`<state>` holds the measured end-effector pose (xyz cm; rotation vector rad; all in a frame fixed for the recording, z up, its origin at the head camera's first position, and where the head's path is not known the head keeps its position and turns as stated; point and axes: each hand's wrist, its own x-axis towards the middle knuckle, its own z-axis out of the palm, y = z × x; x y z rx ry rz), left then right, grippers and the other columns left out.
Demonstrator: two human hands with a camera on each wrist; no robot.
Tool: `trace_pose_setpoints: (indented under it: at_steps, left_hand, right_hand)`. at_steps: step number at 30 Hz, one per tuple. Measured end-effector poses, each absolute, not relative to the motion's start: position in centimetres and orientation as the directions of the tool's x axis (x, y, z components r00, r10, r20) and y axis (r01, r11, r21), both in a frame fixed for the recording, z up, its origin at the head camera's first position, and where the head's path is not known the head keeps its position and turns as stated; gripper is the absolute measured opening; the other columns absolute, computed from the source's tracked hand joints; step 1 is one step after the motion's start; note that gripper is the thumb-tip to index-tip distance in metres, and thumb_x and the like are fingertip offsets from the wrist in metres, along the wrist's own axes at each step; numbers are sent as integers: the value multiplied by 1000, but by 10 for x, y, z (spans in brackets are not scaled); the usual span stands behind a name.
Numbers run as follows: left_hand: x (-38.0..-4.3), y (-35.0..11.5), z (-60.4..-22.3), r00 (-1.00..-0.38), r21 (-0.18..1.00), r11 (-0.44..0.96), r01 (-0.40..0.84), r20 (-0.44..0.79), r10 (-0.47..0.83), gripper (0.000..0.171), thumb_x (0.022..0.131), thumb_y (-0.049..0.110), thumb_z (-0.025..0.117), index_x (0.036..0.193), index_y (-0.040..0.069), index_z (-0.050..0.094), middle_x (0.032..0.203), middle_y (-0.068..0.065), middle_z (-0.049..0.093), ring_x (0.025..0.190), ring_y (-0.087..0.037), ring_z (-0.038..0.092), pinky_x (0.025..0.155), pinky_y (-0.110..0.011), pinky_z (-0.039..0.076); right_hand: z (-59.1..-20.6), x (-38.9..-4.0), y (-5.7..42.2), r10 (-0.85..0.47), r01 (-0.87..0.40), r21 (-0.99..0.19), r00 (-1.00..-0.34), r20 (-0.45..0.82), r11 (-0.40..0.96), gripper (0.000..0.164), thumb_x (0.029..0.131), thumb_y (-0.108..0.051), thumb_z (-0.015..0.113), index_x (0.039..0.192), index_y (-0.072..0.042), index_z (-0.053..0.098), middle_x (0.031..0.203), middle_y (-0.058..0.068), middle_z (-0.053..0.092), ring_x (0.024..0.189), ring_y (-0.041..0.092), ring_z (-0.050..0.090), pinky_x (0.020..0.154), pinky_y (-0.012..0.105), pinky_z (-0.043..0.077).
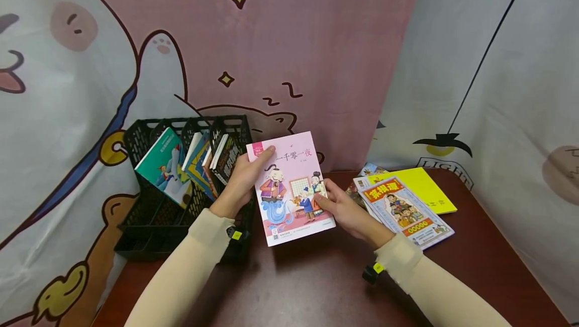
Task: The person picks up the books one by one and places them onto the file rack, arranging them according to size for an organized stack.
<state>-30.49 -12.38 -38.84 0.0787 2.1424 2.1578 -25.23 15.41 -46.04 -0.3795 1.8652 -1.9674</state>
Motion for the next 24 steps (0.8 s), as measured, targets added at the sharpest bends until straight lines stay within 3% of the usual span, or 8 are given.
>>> trace_pose_setpoints:
  at_steps: [7, 18, 24]
  left_hand:
    - [-298, -130, -391, -995, 1000, 20, -23, -25, 95, 43, 103, 44, 80, 127, 9, 75, 100, -10, 84, 79, -25, 84, 71, -41, 69]
    - [-282, -146, -381, -994, 990, 88, 110, 107, 39, 41, 103, 39, 80, 123, 3, 76, 96, -11, 84, 75, -25, 84, 67, -42, 69]
    - [-271, -173, -376, -988, 981, 117, 152, 152, 9, 45, 104, 42, 78, 127, 4, 73, 98, -5, 85, 77, -24, 85, 69, -42, 69]
  right_hand:
    - [-462, -248, 149, -503, 123, -992, -855, -124, 35, 62, 117, -32, 55, 169, -13, 27, 147, 24, 68, 116, 22, 77, 96, 35, 64]
    - [-476, -246, 139, -571, 60, -993, -814, -107, 100, 51, 116, -27, 57, 161, -3, 47, 136, 19, 74, 109, 22, 78, 97, 45, 66]
    - [-483, -244, 127, -627, 72, -992, -770, -122, 105, 38, 115, -24, 62, 143, 2, 62, 130, 22, 76, 109, 38, 81, 100, 61, 64]
